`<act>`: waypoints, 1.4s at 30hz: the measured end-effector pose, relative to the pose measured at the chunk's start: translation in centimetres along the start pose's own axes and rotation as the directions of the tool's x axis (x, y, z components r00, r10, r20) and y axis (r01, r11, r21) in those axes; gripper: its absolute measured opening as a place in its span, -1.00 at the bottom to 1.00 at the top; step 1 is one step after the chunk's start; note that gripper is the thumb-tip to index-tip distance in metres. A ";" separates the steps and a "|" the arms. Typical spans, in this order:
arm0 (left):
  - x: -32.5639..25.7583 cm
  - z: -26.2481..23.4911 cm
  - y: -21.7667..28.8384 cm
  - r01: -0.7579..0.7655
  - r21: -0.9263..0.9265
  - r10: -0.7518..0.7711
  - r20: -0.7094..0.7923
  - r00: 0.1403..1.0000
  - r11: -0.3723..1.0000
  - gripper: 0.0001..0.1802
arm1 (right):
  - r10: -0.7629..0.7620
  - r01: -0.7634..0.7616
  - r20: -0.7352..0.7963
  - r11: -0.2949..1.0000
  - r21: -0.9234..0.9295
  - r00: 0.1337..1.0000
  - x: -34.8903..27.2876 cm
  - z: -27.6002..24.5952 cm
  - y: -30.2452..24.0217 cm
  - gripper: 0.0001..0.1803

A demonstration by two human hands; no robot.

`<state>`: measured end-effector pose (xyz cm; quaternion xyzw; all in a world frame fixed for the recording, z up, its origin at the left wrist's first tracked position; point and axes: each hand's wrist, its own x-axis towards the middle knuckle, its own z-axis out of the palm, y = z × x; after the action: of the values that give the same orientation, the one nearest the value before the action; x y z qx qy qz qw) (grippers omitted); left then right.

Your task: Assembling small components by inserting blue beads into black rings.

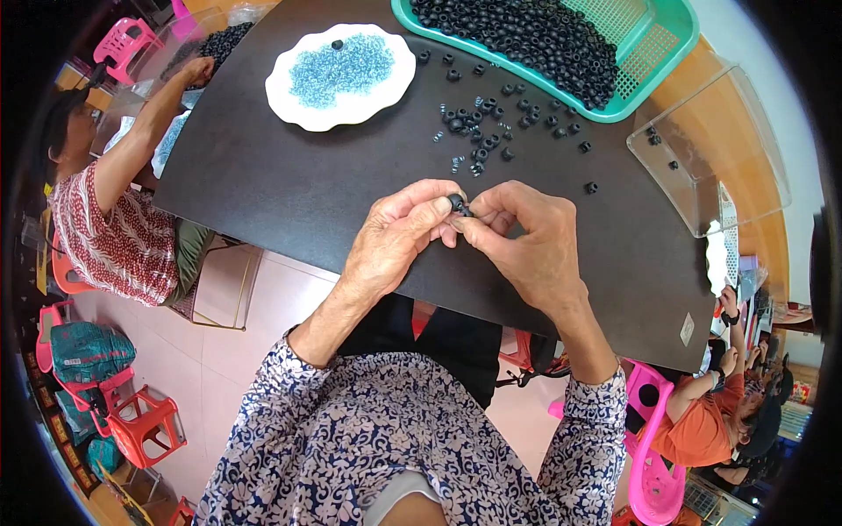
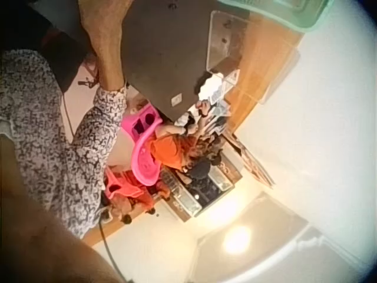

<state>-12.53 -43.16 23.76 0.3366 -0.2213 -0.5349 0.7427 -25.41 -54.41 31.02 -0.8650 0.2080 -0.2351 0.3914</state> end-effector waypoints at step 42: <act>0.4 -0.4 0.2 -0.026 0.232 0.011 0.066 0.998 0.972 -0.67 | 0.083 -0.078 -0.017 0.980 0.184 0.996 -0.3 0.6 1.1 -0.87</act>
<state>-11.99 -43.35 23.67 0.4020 -0.3095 -0.5089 0.6955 -25.51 -54.55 29.69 -0.8134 0.2252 -0.2477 0.4758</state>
